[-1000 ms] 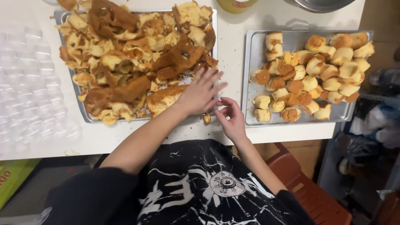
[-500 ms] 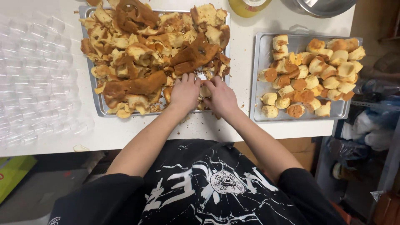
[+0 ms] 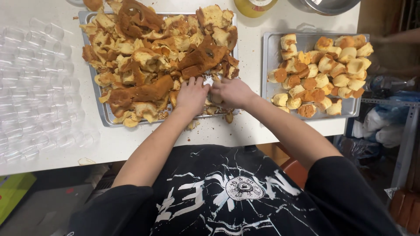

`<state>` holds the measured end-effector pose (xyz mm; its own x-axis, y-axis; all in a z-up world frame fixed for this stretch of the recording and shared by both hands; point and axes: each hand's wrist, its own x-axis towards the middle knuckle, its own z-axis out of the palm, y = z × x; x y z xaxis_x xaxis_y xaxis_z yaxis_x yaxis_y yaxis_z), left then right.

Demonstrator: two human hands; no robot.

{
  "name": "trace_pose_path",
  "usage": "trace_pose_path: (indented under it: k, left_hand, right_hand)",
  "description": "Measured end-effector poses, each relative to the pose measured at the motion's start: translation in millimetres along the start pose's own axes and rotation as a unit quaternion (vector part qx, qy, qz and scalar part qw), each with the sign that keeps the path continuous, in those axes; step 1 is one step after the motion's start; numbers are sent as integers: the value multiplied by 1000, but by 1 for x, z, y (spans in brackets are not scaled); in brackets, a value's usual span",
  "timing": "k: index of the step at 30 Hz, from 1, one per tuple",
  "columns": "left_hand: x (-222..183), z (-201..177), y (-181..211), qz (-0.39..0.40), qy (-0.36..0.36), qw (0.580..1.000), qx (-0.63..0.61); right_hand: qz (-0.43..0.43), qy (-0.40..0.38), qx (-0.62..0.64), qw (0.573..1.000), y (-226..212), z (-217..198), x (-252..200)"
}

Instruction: Use a round metal cutter to portion small circular pieces from large pieces of cake on a tray.

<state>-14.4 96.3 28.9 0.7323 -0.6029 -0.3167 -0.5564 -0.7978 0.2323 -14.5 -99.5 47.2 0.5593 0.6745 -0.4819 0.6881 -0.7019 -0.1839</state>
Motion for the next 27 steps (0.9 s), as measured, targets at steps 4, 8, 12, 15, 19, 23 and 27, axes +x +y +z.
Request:
trace_pose_path:
  k: [4, 8, 12, 15, 19, 23, 27]
  left_hand:
    - [-8, -17, -2, -1, -48, 998, -52]
    - [-24, -3, 7, -15, 68, 946, -315]
    - [-24, 28, 24, -89, 117, 811, -566]
    - [-27, 19, 27, -131, 87, 796, -585]
    - [-22, 38, 20, -129, 66, 729, -669]
    - [-24, 38, 12, -139, 65, 593, -791]
    - [-24, 39, 12, -144, 49, 523, -839]
  right_hand:
    - [93, 169, 158, 969, -12, 14, -16]
    - [229, 256, 396, 852, -40, 28, -23]
    - [261, 329, 471, 776, -61, 26, -29]
    - [255, 328, 434, 800, -66, 16, -33]
    - [218, 372, 360, 827, -72, 18, -34]
    - [189, 461, 455, 738, -65, 53, -22]
    - [285, 276, 722, 567, -67, 51, -19]
